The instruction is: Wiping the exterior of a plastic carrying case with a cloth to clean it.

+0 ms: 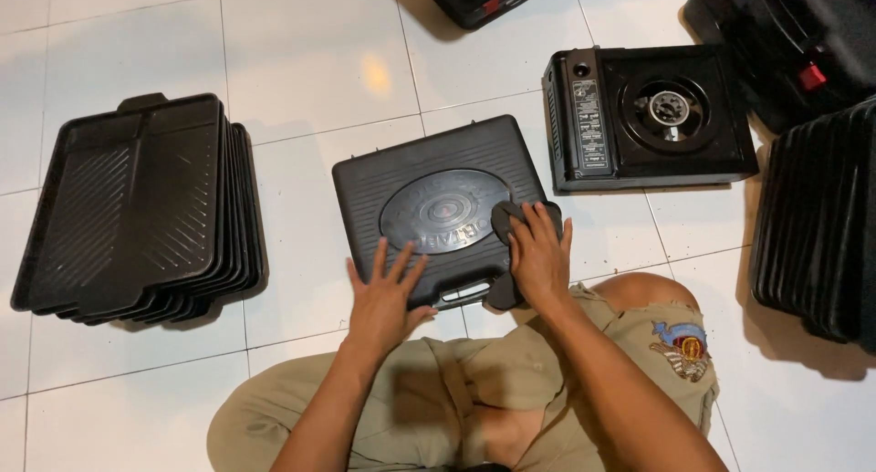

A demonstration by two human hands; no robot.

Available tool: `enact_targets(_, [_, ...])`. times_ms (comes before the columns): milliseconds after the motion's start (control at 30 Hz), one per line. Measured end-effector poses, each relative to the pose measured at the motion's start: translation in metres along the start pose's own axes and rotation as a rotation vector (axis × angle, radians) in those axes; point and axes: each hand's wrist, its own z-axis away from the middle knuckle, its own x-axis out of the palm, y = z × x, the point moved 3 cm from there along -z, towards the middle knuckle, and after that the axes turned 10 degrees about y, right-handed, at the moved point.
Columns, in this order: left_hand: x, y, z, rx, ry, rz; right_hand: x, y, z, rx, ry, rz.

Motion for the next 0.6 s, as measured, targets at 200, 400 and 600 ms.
enact_targets(200, [0.011, -0.011, 0.006, -0.151, -0.005, 0.065, -0.012, -0.086, 0.003, -0.092, -0.113, -0.139])
enact_targets(400, [0.001, -0.010, 0.006, -0.224, -0.086, 0.030, -0.028, -0.100, 0.005, -0.288, -0.252, -0.193])
enact_targets(600, [0.010, -0.008, 0.004, -0.246, -0.025, 0.024, -0.027, -0.003, -0.012, 0.128, -0.238, -0.070])
